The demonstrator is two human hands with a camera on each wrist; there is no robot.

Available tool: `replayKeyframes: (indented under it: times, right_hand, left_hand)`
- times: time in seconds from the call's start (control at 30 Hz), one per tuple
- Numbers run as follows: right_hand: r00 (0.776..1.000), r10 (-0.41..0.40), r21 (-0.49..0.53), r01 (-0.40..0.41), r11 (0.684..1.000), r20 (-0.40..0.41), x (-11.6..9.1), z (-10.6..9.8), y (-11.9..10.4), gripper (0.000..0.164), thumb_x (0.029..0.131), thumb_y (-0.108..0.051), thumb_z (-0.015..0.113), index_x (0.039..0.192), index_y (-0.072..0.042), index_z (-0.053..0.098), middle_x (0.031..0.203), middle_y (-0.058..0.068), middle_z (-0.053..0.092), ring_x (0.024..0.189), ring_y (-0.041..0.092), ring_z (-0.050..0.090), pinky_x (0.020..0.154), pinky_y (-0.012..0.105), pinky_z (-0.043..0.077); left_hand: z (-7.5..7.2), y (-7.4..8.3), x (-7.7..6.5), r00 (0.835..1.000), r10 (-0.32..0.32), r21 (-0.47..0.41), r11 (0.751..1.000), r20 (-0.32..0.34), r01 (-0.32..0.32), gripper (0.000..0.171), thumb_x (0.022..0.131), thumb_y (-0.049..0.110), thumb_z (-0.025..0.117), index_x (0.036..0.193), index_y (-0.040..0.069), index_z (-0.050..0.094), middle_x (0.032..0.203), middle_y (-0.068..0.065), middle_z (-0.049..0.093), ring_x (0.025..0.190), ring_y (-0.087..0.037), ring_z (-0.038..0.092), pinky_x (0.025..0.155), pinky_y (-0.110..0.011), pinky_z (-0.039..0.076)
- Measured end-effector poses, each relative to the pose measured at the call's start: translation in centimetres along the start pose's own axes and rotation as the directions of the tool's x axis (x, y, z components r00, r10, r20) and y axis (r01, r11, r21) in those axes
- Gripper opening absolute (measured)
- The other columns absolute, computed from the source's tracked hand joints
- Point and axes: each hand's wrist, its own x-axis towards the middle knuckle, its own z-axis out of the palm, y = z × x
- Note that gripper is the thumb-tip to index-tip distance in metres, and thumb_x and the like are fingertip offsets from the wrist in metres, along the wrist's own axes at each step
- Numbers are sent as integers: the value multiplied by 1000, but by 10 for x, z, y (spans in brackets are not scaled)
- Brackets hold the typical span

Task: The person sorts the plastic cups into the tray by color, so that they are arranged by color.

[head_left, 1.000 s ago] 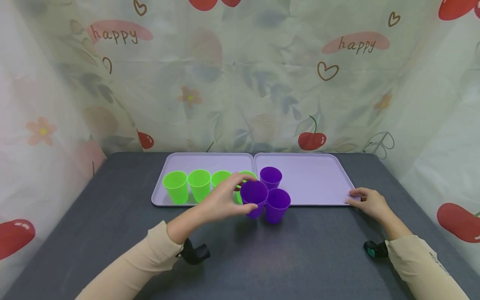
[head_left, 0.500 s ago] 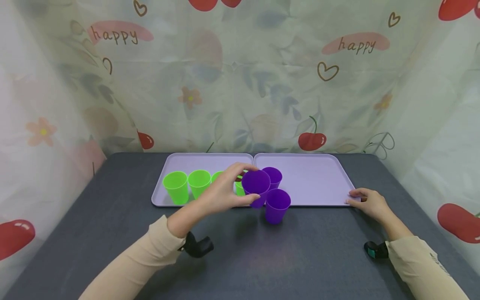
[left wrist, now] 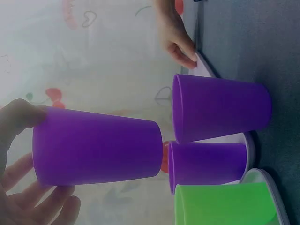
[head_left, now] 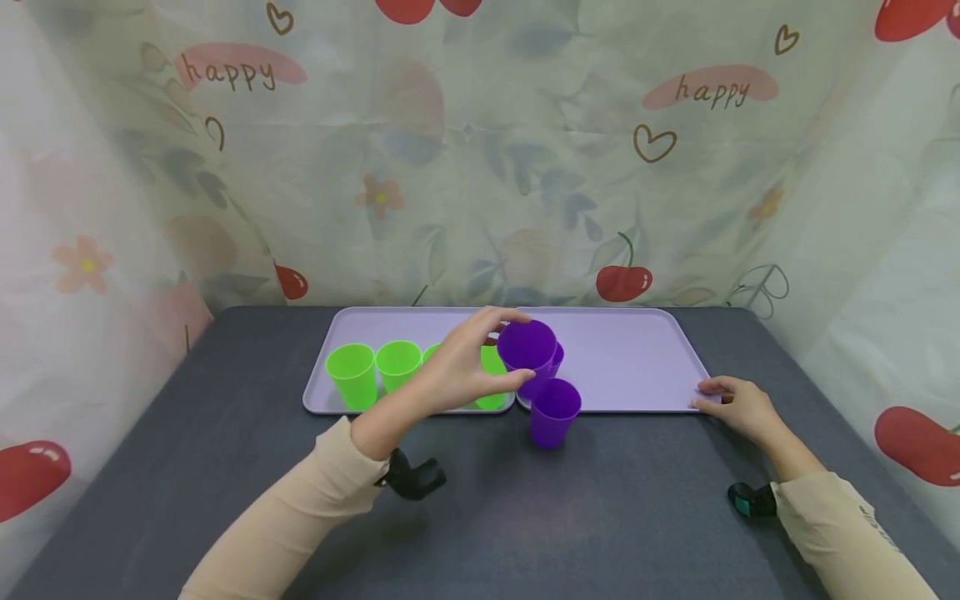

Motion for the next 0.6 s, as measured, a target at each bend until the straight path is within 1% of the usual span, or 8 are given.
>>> replayKeyframes:
  times: [0.03,0.2,0.6]
  right_hand:
    - [1000,-8,9,8,1000,13,0,0,0,54,88,-34,62,120,8,53,123,34,52,110,48,50,89,58,43]
    - [1000,-8,4,8,1000,14,0,0,-1,53,89,-33,62,120,8,53,124,33,52,110,49,50,89,58,43]
    - [1000,-7,-7,7,1000,-5,-1,0,-2,52,88,-32,63,118,9,54,122,34,53,109,49,51,88,58,43]
  left_hand:
    - [0,0,1,1000,0,-2,1000,-2,0,53,77,20,75,124,11,53,123,-3,55,109,-15,53,94,-30,48]
    - [2,2,8,1000,-2,-18,1000,-7,2,52,77,19,74,124,12,53,122,-3,55,106,-14,54,92,-29,49]
    - [10,2,22,999,-30,-55,998,13,31,52,78,19,73,125,13,52,125,-2,54,111,-14,52,94,-30,48]
